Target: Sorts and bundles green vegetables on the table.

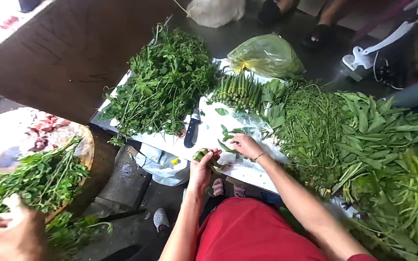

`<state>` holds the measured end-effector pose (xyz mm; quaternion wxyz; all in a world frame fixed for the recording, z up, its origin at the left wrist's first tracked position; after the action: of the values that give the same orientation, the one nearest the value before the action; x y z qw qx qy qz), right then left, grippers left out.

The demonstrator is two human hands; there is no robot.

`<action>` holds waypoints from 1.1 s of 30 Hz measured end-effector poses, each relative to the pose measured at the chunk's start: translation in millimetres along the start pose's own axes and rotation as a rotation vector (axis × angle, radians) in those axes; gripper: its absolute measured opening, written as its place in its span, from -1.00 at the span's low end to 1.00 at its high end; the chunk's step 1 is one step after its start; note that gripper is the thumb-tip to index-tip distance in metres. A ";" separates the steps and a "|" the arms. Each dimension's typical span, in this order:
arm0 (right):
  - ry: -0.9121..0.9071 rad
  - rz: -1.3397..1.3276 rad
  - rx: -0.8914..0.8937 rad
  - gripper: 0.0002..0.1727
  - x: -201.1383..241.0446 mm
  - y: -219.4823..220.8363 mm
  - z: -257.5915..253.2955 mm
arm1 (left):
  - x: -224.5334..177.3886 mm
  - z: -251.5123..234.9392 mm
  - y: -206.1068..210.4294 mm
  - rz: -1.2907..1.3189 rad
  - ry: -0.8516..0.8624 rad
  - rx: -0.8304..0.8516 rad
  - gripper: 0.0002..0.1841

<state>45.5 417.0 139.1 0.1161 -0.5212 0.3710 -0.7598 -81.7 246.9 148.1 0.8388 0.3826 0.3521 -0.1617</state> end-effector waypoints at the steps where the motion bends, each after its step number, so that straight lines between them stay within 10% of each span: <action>1: 0.071 0.135 0.123 -0.71 -14.4 4.0 -5.2 | -0.8 0.9 -1.2 -0.021 0.005 0.001 -0.89; 5: 0.060 0.293 0.308 -0.66 -36.3 20.2 -8.6 | -3.2 1.6 -1.3 -0.086 0.024 -0.017 -0.91; 8: -0.003 0.185 0.046 -0.69 -26.2 8.3 2.4 | -2.3 0.3 -1.6 -0.111 -0.005 -0.029 -0.89; 13: -0.132 -0.598 -0.625 -0.72 21.5 -9.1 26.6 | 3.5 -3.0 2.2 -0.007 -0.083 0.008 -0.82; 18: -0.155 -1.228 -0.634 -0.78 52.8 24.7 37.9 | 11.1 -5.8 9.1 0.188 -0.089 0.121 -0.62; 33: -0.262 -0.306 -0.401 -0.60 70.1 82.2 60.5 | 10.0 9.6 -22.2 -0.039 0.088 0.068 -0.66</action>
<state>51.2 293.4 143.3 -0.0584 -0.6777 0.4126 -0.6059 -82.2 225.1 133.6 0.8058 0.4106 0.3902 -0.1727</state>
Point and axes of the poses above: each hand's wrist, its own z-axis away from the middle knuckle, its own y-axis out of the palm, x = y × z, the point moved 2 cm from there along -z, towards the middle knuckle, and after that the axes turned 7 degrees about -y, right-handed, at the moved point
